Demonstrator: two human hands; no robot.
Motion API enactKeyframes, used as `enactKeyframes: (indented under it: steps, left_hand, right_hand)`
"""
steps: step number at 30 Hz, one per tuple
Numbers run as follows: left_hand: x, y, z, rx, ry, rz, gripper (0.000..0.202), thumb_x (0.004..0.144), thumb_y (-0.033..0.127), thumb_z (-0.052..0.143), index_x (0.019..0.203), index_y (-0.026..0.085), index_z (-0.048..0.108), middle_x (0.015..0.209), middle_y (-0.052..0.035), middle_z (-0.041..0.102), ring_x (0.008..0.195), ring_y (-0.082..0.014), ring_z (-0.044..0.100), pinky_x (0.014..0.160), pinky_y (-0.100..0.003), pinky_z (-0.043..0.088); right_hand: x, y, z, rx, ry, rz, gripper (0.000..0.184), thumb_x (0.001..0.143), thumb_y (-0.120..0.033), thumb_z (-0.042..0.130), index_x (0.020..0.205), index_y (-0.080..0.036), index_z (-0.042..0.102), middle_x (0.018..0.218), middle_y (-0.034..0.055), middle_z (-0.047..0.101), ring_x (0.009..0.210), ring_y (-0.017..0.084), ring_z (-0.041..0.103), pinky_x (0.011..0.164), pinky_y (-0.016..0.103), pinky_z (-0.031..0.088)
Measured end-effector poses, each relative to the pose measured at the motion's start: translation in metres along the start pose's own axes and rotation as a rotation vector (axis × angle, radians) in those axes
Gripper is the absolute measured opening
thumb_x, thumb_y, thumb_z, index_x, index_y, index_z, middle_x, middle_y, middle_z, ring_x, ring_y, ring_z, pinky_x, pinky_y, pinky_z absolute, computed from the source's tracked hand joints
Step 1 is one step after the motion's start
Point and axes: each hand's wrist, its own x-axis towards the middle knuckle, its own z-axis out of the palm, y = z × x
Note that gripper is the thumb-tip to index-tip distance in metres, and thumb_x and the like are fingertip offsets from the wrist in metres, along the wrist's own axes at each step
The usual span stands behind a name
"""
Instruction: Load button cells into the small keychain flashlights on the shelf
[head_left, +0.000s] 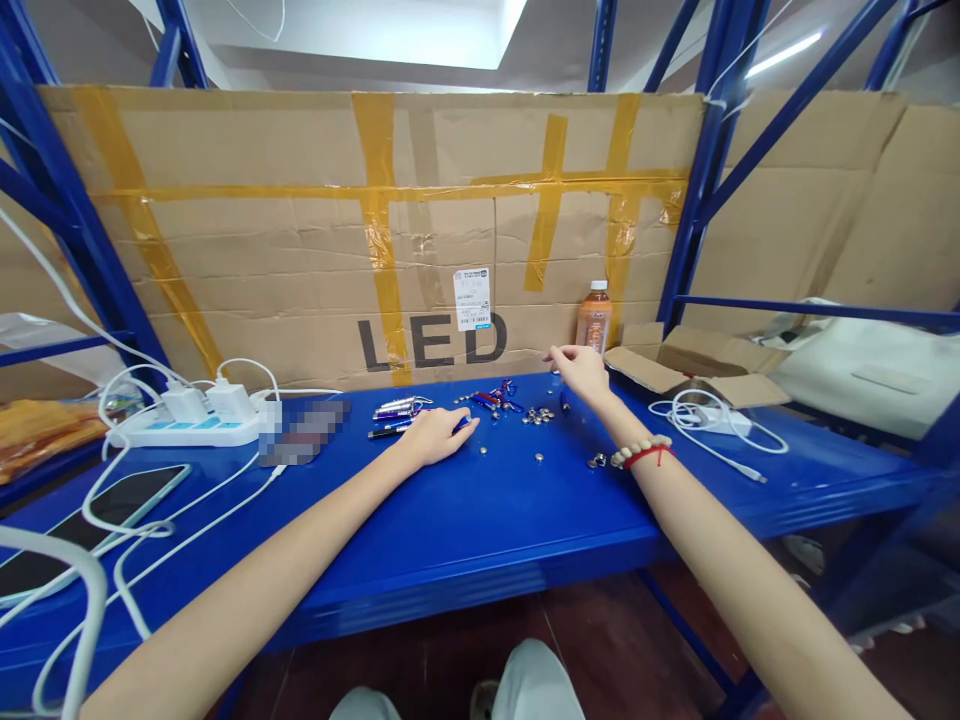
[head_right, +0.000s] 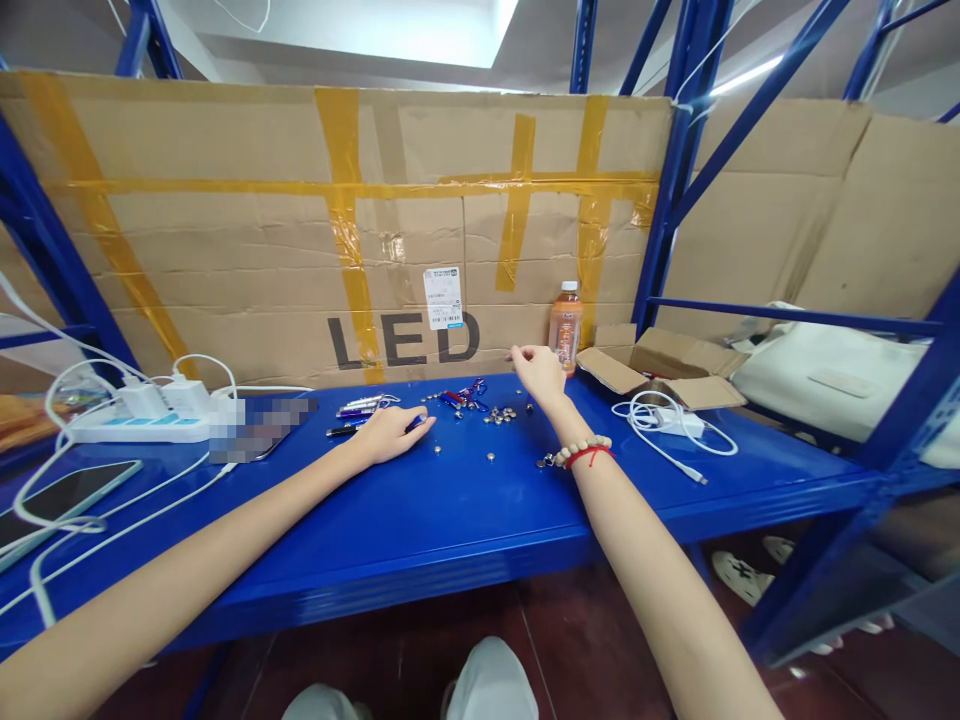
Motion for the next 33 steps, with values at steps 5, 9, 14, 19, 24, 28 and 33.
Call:
enactKeyframes:
  steps: [5,9,14,19,24,28,33]
  left_hand:
    - [0.000,-0.002,0.000,-0.019,0.008,0.004,0.037,0.087,0.041,0.025,0.085,0.020,0.055,0.067,-0.0037,0.063,0.068,-0.0193,0.059,0.061,-0.025,0.040]
    - [0.001,-0.001,0.000,-0.029,0.005,-0.002,0.038,0.087,0.042,0.023,0.084,0.020,0.054,0.066,-0.0032,0.062,0.069,-0.0195,0.059,0.062,-0.025,0.040]
    - [0.001,0.000,0.001,-0.042,-0.014,-0.019,0.039,0.087,0.043,0.023,0.085,0.020,0.054,0.068,-0.0032,0.063,0.068,-0.0191,0.060,0.062,-0.025,0.040]
    - [0.001,0.000,0.001,-0.063,0.006,-0.035,0.038,0.087,0.043,0.024,0.085,0.020,0.055,0.069,-0.0032,0.063,0.071,-0.0198,0.060,0.063,-0.026,0.041]
    - [-0.001,0.000,0.000,-0.103,0.041,-0.065,0.037,0.087,0.041,0.026,0.080,0.020,0.054,0.070,-0.0027,0.062,0.070,-0.0185,0.059,0.064,-0.025,0.040]
    - [-0.002,0.000,0.000,-0.163,0.068,-0.088,0.036,0.087,0.041,0.026,0.075,0.020,0.053,0.067,-0.0019,0.061,0.066,-0.0175,0.058,0.061,-0.024,0.039]
    - [-0.001,-0.001,0.001,-0.206,0.080,-0.105,0.034,0.086,0.039,0.028,0.074,0.020,0.053,0.067,-0.0010,0.060,0.064,-0.0159,0.056,0.058,-0.023,0.037]
  right_hand:
    - [-0.009,-0.032,-0.021,-0.527,-0.445,0.025,0.042,0.065,-0.056,0.052,0.057,-0.016,0.062,0.054,0.0068,0.061,0.066,0.022,0.061,0.067,0.034,0.042]
    - [-0.026,-0.039,-0.036,-0.645,-0.804,0.151,0.044,0.050,-0.056,0.065,0.061,-0.014,0.059,0.060,0.0072,0.061,0.056,0.023,0.062,0.061,0.036,0.045]
    - [-0.042,-0.013,-0.053,-0.519,-1.120,0.316,0.061,0.022,-0.031,0.080,0.077,-0.016,0.058,0.057,0.0010,0.060,0.047,0.021,0.060,0.047,0.034,0.047]
    - [-0.047,-0.012,-0.042,-0.147,-1.202,0.086,0.046,0.029,-0.032,0.078,0.068,-0.015,0.059,0.061,-0.0030,0.057,0.043,0.011,0.055,0.046,0.026,0.050]
    - [-0.050,-0.034,0.003,-0.017,-1.202,-0.153,0.036,0.044,-0.037,0.073,0.069,-0.014,0.062,0.062,-0.0009,0.057,0.050,0.009,0.054,0.045,0.021,0.050]
    - [-0.046,-0.049,0.035,0.003,-1.199,-0.203,0.037,0.046,-0.036,0.073,0.072,-0.013,0.062,0.062,-0.0013,0.056,0.052,0.009,0.054,0.045,0.020,0.050]
    - [-0.038,-0.051,0.052,0.042,-1.209,-0.209,0.040,0.047,-0.035,0.074,0.077,-0.011,0.061,0.066,-0.0003,0.055,0.057,0.008,0.053,0.046,0.018,0.050]
